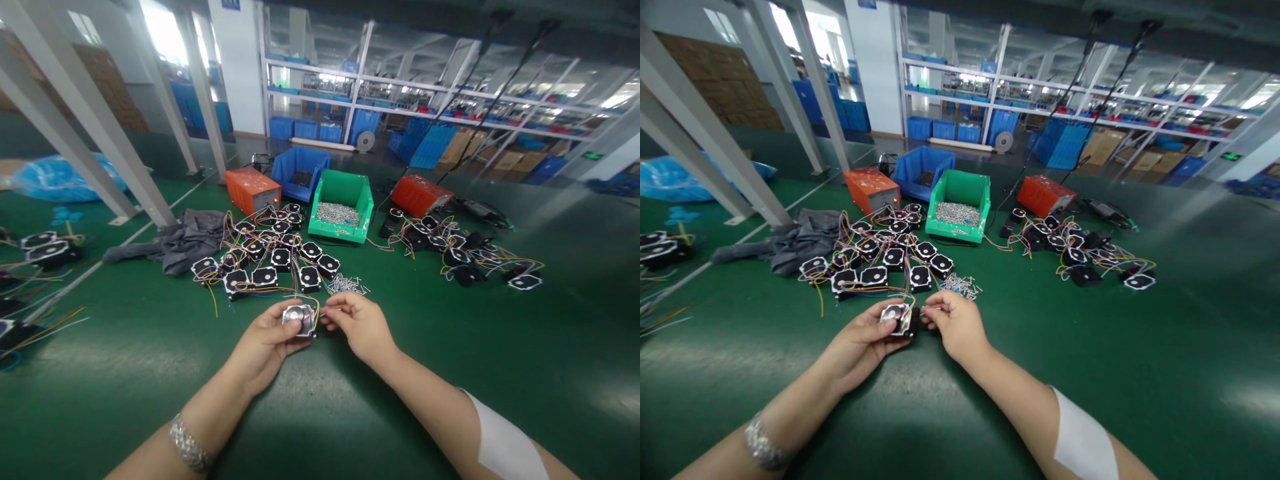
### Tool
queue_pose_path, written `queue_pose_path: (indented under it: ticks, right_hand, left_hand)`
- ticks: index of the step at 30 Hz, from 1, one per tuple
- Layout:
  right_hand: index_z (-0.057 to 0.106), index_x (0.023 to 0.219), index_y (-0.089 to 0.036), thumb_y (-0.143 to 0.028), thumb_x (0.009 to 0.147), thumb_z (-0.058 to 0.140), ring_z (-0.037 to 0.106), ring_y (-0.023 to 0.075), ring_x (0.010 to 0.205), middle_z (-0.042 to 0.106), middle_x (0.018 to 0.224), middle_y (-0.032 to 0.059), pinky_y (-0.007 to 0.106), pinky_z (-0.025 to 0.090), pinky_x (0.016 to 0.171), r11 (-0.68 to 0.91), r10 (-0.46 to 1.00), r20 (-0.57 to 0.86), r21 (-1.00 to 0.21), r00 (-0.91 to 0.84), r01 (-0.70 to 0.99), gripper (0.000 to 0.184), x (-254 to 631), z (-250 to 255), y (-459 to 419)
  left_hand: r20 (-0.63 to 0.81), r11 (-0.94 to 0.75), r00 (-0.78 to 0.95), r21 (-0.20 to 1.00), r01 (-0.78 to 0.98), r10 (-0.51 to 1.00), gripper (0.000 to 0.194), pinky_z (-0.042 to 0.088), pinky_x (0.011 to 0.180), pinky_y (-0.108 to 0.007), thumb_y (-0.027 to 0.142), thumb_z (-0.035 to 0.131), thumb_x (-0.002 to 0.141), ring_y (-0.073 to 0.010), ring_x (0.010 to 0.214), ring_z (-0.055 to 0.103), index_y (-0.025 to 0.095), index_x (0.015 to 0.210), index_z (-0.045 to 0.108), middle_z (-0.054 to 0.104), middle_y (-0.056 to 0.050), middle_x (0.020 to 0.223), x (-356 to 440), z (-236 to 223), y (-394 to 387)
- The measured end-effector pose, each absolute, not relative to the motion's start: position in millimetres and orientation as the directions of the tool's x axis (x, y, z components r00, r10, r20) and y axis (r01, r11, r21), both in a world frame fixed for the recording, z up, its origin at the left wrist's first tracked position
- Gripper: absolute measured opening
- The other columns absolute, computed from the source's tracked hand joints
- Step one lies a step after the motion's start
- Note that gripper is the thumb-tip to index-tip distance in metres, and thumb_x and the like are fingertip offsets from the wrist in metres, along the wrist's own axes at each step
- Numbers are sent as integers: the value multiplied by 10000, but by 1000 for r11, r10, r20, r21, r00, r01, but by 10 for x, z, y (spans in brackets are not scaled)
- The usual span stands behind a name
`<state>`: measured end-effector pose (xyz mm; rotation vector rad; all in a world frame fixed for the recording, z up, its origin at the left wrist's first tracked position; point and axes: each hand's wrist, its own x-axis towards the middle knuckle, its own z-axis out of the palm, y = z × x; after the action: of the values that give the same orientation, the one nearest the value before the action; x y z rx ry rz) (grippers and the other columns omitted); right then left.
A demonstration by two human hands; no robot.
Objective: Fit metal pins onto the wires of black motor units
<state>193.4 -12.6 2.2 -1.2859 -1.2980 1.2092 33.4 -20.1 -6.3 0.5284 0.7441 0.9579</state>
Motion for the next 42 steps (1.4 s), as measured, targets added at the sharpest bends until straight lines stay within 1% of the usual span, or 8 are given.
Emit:
queue_pose_path:
  ticks: [2,5,10,13,20,29,38,42]
  right_hand:
    - [564,673,-168,-171,659,565,564,117,556,589,601,-13,234,453,524,128,991,130,-951,-11,280,15,1936,51,-163]
    - [595,665,-180,-144,680,562,558,109,574,605,623,-12,222,434,561,310,939,341,-803,-33,509,51,1945,90,-211]
    - [603,706,-187,-132,712,545,570,101,601,622,655,-15,194,426,581,425,872,484,-679,-70,599,80,1934,124,-242]
    - [595,726,-182,-123,726,526,566,99,600,620,664,-13,189,419,578,456,857,498,-615,-132,644,91,1931,131,-245]
    - [576,785,-141,-131,796,395,554,139,629,614,694,39,238,404,596,586,775,506,-354,-378,729,181,1951,114,-262]
    - [569,769,-161,-124,778,441,552,116,628,610,690,9,206,392,592,512,821,500,-435,-274,741,133,1961,172,-272]
    - [559,798,-126,-129,811,326,553,163,649,612,709,66,271,417,608,579,776,464,-254,-427,775,234,1941,164,-293]
    - [553,855,-116,-134,820,303,566,171,719,622,799,86,280,434,652,618,745,501,-267,-442,739,253,1930,110,-301]
  left_hand:
    - [-329,492,377,695,-524,866,334,453,683,-321,105,624,628,-154,724,582,174,940,525,611,-39,854,336,-59,-211]
    - [-334,501,386,696,-514,860,342,455,660,-310,112,626,629,-139,682,579,170,951,526,616,-34,830,349,-53,-221]
    - [-327,490,380,709,-507,865,346,448,649,-285,110,640,613,-132,673,578,159,939,535,624,-38,815,366,-54,-219]
    - [-316,482,383,718,-501,868,343,443,637,-268,110,648,602,-123,662,572,155,927,547,627,-37,807,380,-59,-220]
    - [-291,458,377,736,-499,879,321,434,636,-257,112,667,572,-127,678,564,154,873,566,621,-27,778,419,-53,-252]
    - [-300,460,365,716,-524,882,345,430,640,-254,99,657,581,-115,662,563,151,906,554,624,-31,786,422,-34,-238]
    - [-271,436,366,739,-514,890,324,421,652,-250,117,669,573,-131,701,558,141,877,562,616,-37,787,442,-41,-271]
    - [-289,458,374,718,-524,881,309,426,642,-260,109,652,594,-126,675,554,142,886,553,609,-31,771,449,-53,-271]
